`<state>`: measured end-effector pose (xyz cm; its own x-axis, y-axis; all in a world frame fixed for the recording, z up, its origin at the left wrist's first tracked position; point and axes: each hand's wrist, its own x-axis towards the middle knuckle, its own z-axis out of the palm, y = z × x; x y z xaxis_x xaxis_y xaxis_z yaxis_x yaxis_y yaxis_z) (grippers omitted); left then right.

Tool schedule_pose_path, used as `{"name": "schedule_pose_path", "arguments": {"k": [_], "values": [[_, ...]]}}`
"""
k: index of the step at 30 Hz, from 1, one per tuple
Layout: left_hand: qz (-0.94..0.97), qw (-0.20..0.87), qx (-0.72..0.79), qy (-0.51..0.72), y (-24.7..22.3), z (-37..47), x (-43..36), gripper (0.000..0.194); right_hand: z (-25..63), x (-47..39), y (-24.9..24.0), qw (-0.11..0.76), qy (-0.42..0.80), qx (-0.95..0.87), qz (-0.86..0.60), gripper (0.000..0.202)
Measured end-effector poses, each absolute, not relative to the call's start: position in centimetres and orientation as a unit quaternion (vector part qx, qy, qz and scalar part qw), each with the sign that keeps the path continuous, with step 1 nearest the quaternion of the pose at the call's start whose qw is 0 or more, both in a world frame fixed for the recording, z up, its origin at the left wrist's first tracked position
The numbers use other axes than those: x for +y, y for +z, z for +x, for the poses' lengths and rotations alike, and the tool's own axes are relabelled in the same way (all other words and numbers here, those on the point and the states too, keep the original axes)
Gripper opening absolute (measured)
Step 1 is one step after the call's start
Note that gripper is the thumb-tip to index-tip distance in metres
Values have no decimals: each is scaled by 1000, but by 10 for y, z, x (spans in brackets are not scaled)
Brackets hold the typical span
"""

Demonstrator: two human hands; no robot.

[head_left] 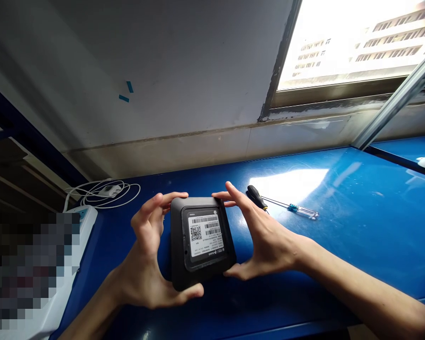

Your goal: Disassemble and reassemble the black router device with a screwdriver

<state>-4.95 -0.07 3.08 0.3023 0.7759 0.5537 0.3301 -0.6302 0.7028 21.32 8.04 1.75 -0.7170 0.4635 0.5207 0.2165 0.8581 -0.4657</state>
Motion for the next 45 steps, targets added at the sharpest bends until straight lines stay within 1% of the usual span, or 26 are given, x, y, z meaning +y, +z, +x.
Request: {"name": "schedule_pose_path", "arguments": {"k": [7, 13, 19, 23, 26, 30, 34, 36, 40, 45], "values": [[783, 240, 360, 446, 27, -58, 7, 130, 216, 80, 22, 334, 184, -906, -183, 147], [831, 184, 369, 375, 21, -69, 12, 132, 217, 80, 23, 351, 159, -906, -174, 146], [836, 163, 403, 335, 20, -75, 12, 129, 217, 82, 21, 343, 159, -906, -191, 149], [835, 161, 446, 280, 21, -77, 12, 128, 219, 82, 22, 305, 173, -912, -212, 151], [832, 158, 483, 223, 22, -78, 13, 121, 218, 81, 24, 258, 187, -917, -238, 151], [835, 158, 496, 179, 32, -73, 9, 115, 215, 80, 26, 201, 211, -921, -259, 149], [836, 163, 506, 135, 43, -68, 4, 111, 213, 78, 26, 165, 218, -927, -255, 150], [838, 158, 506, 128, 44, -68, 3, 112, 212, 78, 26, 152, 211, -931, -258, 151], [845, 143, 501, 122, 38, -70, 3, 120, 211, 77, 25, 134, 201, -933, -267, 150], [840, 155, 508, 113, 36, -69, 2, 119, 210, 76, 25, 122, 211, -931, -271, 149]]}}
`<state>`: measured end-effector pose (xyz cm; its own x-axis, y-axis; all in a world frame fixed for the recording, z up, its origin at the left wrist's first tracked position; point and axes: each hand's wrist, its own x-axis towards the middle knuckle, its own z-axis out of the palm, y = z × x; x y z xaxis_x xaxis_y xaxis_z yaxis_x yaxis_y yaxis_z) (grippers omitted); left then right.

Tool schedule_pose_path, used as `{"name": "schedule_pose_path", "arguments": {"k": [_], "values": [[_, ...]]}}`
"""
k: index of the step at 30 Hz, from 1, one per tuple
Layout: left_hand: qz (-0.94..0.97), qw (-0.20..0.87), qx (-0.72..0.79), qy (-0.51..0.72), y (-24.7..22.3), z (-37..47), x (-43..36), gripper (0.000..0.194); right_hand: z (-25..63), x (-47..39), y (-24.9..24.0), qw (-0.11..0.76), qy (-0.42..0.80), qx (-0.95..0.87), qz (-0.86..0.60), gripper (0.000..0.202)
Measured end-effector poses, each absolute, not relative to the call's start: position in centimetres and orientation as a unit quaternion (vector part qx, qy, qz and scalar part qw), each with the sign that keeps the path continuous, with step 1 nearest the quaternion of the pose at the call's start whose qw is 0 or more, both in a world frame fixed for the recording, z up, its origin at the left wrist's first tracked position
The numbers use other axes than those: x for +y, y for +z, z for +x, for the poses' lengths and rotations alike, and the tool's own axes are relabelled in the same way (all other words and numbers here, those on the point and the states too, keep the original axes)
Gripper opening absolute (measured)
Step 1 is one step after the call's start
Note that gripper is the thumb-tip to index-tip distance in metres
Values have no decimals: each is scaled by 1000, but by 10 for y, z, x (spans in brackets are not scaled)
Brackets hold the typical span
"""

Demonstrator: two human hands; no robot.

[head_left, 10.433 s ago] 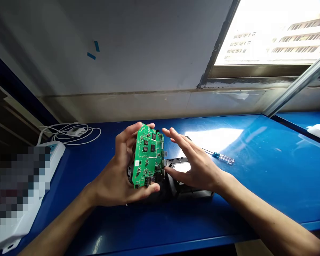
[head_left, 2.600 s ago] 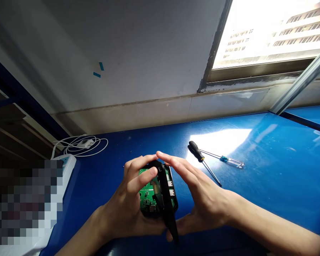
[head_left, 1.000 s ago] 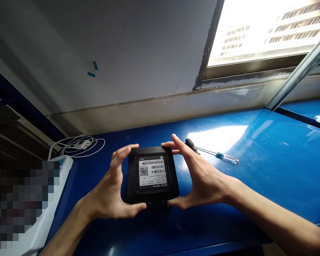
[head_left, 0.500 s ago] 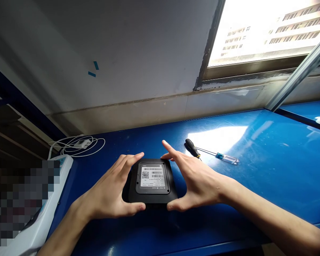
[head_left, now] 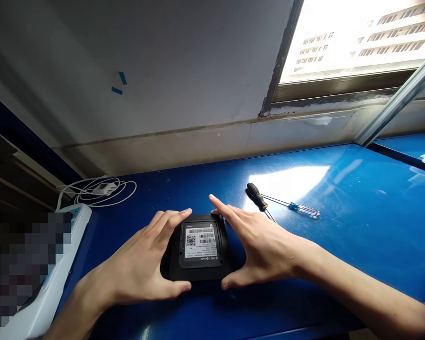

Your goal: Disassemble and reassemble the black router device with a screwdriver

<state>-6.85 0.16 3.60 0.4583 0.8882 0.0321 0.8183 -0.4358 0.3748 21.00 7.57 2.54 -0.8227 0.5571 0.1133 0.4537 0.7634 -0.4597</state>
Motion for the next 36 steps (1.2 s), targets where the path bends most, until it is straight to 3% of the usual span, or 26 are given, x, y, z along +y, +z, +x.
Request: {"name": "schedule_pose_path", "arguments": {"k": [14, 36], "values": [[834, 195, 499, 132, 41, -63, 2, 106, 211, 80, 22, 128, 225, -931, -256, 144], [823, 214, 509, 132, 41, -66, 0, 103, 208, 81, 21, 113, 269, -917, -271, 139]]}}
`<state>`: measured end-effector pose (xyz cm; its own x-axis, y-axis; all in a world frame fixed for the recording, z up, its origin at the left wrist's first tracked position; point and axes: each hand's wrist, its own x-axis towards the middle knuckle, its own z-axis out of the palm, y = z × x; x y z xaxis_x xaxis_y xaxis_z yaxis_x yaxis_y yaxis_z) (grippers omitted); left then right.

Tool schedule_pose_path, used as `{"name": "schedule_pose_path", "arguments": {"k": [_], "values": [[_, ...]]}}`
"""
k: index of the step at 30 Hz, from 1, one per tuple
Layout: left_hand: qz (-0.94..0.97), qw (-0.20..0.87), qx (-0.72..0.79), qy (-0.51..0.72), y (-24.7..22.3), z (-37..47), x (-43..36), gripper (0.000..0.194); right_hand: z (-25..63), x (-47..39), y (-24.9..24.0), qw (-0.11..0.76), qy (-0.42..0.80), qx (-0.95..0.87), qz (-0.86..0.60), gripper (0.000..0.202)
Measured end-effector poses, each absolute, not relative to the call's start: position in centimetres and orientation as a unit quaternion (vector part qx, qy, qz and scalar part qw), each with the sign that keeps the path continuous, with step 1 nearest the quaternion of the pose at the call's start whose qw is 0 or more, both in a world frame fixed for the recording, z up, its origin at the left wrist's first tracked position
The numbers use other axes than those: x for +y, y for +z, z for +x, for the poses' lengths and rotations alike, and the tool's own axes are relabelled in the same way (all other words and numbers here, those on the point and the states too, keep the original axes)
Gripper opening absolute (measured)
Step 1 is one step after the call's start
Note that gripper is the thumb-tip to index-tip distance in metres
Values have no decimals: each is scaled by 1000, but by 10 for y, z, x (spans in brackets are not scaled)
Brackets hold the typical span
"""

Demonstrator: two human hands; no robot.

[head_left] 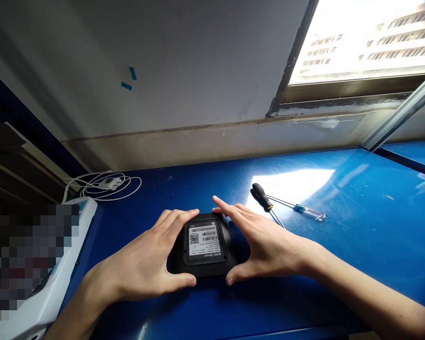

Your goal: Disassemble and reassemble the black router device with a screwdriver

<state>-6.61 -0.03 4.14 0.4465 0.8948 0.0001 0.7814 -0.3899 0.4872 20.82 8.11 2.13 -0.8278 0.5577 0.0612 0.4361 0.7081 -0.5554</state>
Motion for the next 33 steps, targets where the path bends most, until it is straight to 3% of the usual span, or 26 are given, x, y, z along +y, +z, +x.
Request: {"name": "schedule_pose_path", "arguments": {"k": [21, 28, 33], "values": [[779, 283, 552, 88, 49, -56, 6, 95, 203, 73, 26, 85, 297, -894, -325, 145], [775, 239, 585, 22, 62, -41, 12, 110, 197, 71, 35, 41, 266, -891, -365, 148], [782, 179, 596, -34, 71, -29, 14, 84, 193, 73, 37, 28, 260, -887, -380, 150]]}}
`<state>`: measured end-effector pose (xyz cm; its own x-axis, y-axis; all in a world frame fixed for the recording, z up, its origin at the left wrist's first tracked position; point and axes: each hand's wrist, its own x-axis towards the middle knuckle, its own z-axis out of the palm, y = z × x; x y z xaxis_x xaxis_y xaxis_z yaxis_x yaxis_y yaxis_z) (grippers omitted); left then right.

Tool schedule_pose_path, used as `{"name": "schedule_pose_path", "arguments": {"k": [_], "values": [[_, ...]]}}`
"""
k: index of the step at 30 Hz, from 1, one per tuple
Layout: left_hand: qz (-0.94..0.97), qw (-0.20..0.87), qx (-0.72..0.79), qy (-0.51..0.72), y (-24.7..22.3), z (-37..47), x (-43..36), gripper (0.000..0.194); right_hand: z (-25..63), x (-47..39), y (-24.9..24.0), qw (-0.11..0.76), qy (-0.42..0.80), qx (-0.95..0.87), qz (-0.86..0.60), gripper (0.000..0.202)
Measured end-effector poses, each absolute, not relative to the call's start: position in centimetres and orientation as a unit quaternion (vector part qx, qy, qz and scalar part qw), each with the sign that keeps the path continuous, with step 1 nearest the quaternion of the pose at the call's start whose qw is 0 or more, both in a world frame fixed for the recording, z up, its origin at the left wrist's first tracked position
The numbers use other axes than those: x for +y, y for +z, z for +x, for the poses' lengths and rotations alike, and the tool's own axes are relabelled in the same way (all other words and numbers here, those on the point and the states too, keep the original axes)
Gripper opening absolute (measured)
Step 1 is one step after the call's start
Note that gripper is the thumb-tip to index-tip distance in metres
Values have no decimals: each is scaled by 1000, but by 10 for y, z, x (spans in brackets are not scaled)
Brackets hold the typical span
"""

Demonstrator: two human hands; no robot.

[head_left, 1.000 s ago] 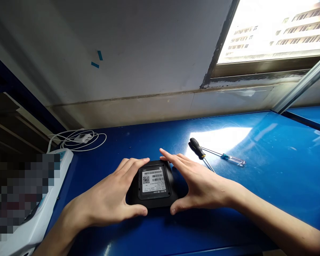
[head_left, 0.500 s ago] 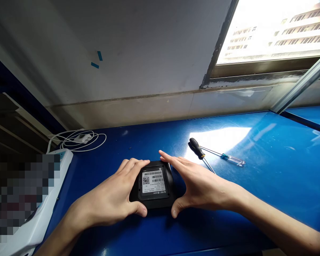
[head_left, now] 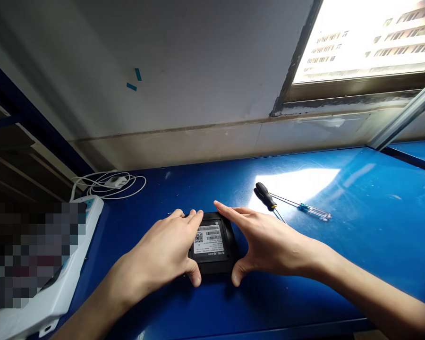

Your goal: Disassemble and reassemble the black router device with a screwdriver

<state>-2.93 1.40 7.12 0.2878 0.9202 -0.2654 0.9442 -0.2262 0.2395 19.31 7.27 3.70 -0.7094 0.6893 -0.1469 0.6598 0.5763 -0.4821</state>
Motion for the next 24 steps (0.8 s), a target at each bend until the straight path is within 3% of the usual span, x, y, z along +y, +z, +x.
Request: {"name": "schedule_pose_path", "arguments": {"k": [7, 13, 16, 19, 24], "values": [[802, 145, 578, -52, 67, -29, 16, 92, 192, 73, 39, 15, 250, -883, -396, 147], [795, 159, 582, -56, 70, -32, 17, 102, 201, 78, 28, 62, 262, -907, -323, 133], [794, 167, 582, -49, 70, -38, 14, 100, 209, 91, 21, 134, 231, -905, -332, 101], [798, 178, 575, -28, 61, -48, 5, 100, 221, 110, 19, 231, 94, -861, -443, 65], [814, 120, 568, 5, 28, -58, -16, 96, 240, 135, 15, 155, -14, -773, -615, 55]]}}
